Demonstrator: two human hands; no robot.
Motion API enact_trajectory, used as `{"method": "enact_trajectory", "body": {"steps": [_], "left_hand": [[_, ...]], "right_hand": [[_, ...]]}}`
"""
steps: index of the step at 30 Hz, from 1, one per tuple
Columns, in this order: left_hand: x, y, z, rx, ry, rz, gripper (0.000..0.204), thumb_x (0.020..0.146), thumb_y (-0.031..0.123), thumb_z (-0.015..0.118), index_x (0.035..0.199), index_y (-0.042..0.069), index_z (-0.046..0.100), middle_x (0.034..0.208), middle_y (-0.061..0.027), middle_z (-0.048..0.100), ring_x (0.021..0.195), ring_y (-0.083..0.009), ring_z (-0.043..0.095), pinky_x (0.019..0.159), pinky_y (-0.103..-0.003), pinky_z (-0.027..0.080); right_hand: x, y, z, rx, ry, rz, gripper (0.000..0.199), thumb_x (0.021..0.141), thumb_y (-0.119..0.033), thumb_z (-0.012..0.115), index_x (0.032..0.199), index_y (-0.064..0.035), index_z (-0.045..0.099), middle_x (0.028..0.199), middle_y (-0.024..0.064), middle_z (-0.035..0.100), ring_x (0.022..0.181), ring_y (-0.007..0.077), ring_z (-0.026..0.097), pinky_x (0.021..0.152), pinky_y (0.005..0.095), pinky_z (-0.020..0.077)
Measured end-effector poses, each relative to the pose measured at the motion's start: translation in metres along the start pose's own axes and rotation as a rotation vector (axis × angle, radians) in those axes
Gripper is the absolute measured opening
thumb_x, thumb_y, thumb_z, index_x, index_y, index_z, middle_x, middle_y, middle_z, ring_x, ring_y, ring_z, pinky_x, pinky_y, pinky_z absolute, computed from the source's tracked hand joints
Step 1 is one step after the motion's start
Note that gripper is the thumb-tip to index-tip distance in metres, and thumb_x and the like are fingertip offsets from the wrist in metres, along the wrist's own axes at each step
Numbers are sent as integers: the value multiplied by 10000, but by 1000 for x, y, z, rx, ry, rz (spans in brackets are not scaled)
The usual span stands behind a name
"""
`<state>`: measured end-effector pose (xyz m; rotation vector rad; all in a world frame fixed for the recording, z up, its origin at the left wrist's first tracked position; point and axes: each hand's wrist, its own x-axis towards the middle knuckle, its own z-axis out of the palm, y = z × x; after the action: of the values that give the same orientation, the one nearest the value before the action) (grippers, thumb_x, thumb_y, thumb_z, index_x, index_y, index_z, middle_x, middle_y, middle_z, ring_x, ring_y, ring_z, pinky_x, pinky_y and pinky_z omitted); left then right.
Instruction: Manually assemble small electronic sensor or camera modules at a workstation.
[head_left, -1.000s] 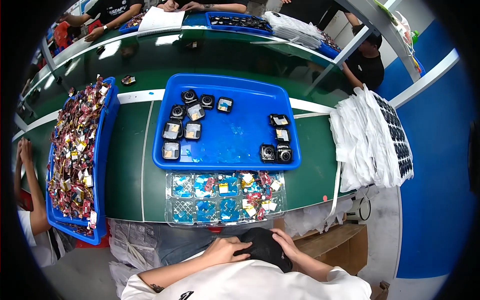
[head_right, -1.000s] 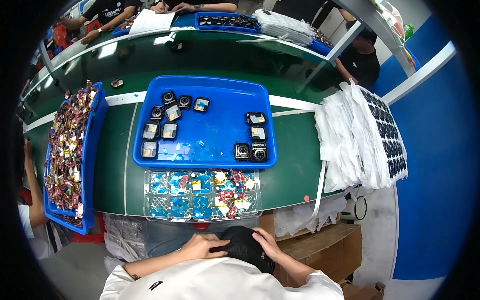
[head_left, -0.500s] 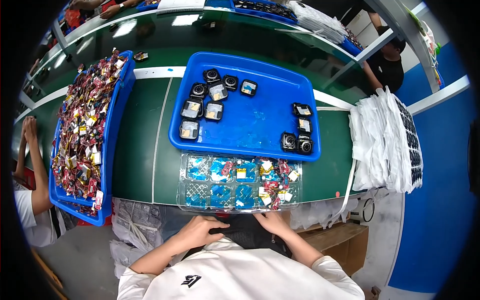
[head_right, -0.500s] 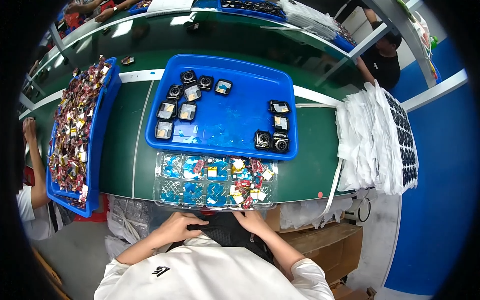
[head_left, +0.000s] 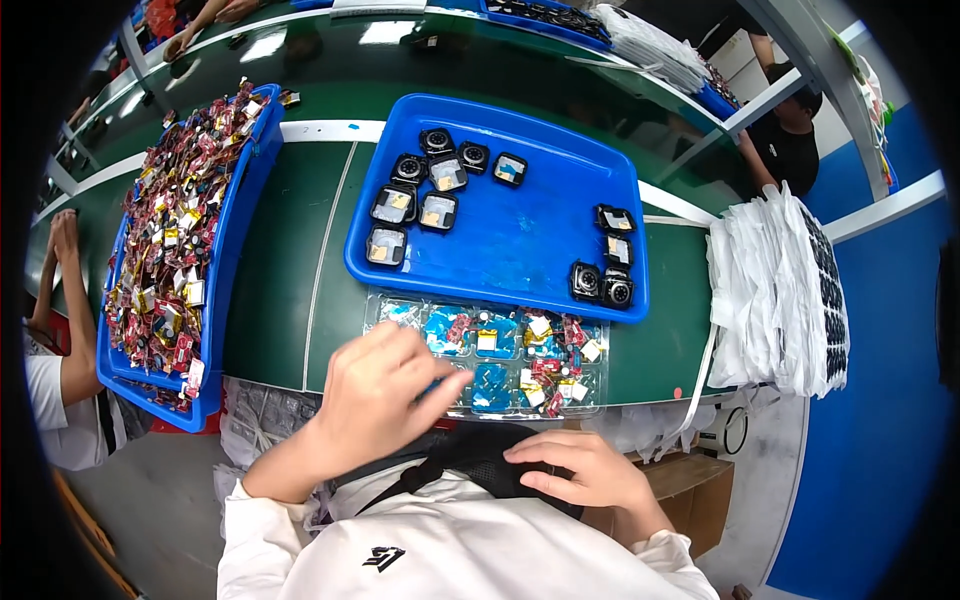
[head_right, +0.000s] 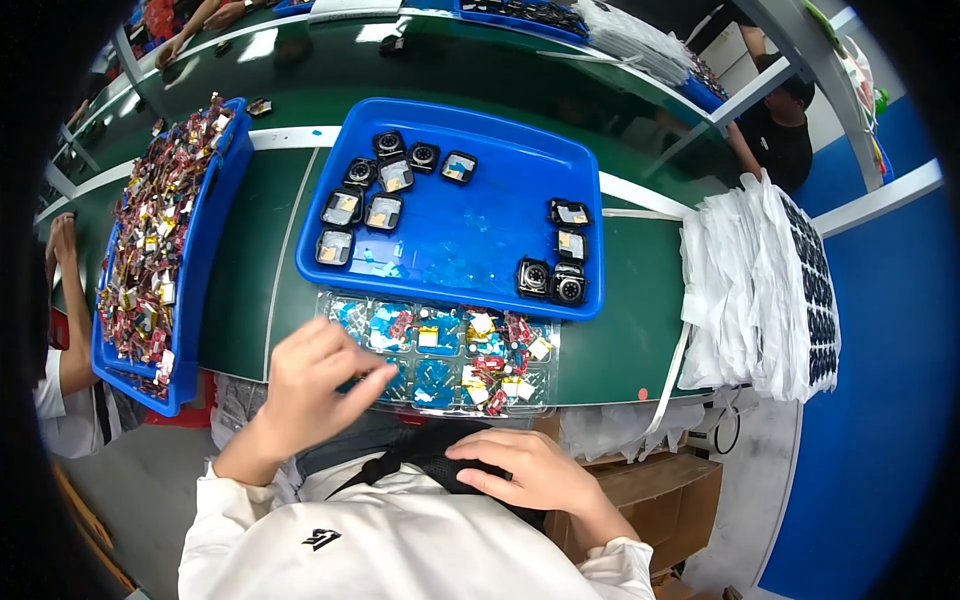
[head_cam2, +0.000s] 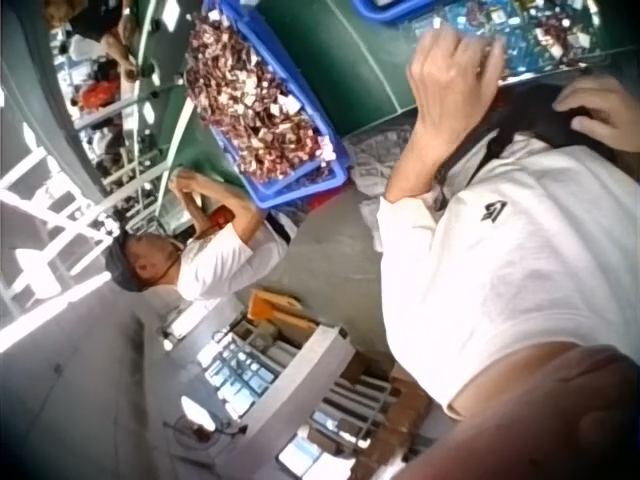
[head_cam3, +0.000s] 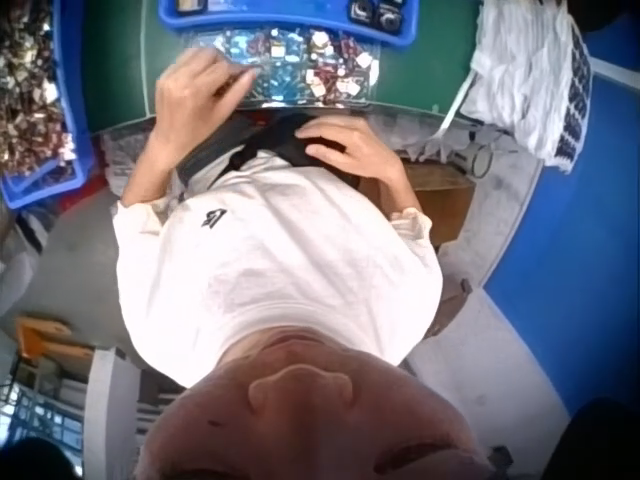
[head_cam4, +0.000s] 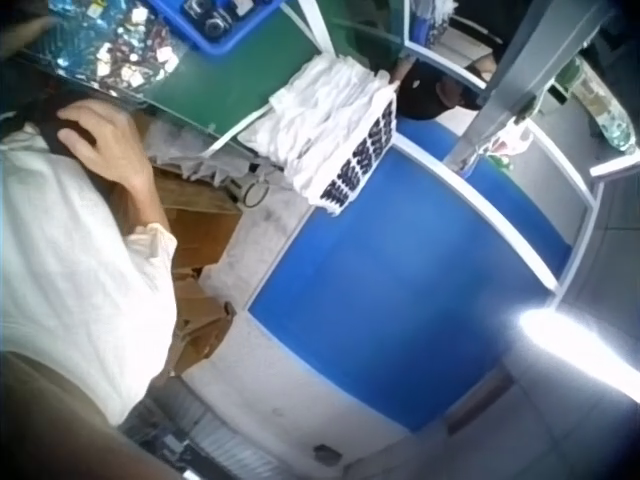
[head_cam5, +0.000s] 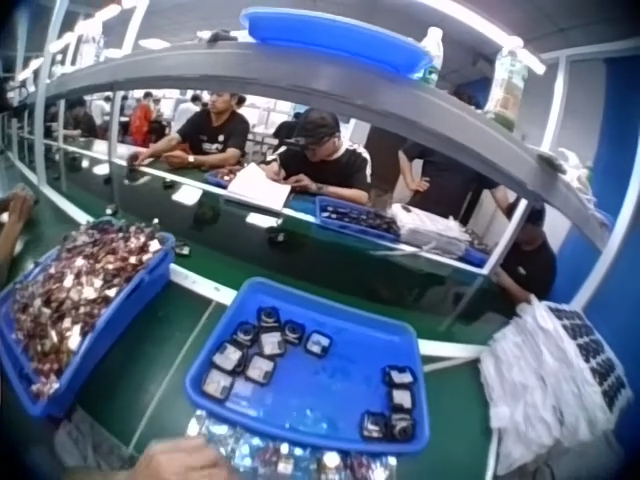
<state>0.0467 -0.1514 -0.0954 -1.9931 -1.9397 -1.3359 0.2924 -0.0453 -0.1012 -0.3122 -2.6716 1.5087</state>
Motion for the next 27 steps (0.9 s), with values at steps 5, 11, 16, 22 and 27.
{"method": "enact_trajectory", "body": {"steps": [5, 11, 16, 22, 27], "left_hand": [[14, -12, 32, 279, -153, -103, 129, 690, 140, 748, 722, 50, 662, 786, -48, 551, 763, -209, 535, 603, -343, 466], [23, -11, 23, 77, -152, -87, 109, 689, 50, 721, 786, 51, 670, 750, -46, 595, 705, -203, 558, 585, -319, 461], [68, 4, -7, -398, -38, -356, 123, 741, 61, 747, 801, -8, 664, 699, -46, 658, 602, -64, 567, 557, -214, 457], [149, 17, -43, -664, -161, -368, 144, 856, 38, 653, 962, -54, 687, 863, -89, 697, 801, -101, 630, 727, -221, 504], [178, 13, -53, -588, -125, -83, 154, 845, 54, 654, 946, -59, 682, 841, -81, 692, 785, -108, 625, 722, -230, 498]], "right_hand": [[44, -18, -36, -324, 139, -410, 124, 794, -106, 685, 873, -13, 662, 807, 88, 655, 700, 230, 626, 628, 329, 508], [102, -15, -59, -523, 262, -446, 172, 735, -87, 729, 887, -45, 660, 856, 80, 655, 751, 240, 614, 667, 342, 505], [129, -26, -90, -244, 251, -465, 153, 794, -153, 709, 877, -36, 654, 804, 102, 654, 748, 254, 618, 665, 341, 493], [140, -51, -147, 301, 328, -324, 125, 873, -101, 653, 908, 17, 632, 826, 46, 652, 792, 97, 617, 707, 233, 497], [150, -65, -164, 367, 377, -440, 119, 887, -89, 639, 902, 24, 606, 831, 56, 645, 786, 105, 623, 709, 240, 510]]}}
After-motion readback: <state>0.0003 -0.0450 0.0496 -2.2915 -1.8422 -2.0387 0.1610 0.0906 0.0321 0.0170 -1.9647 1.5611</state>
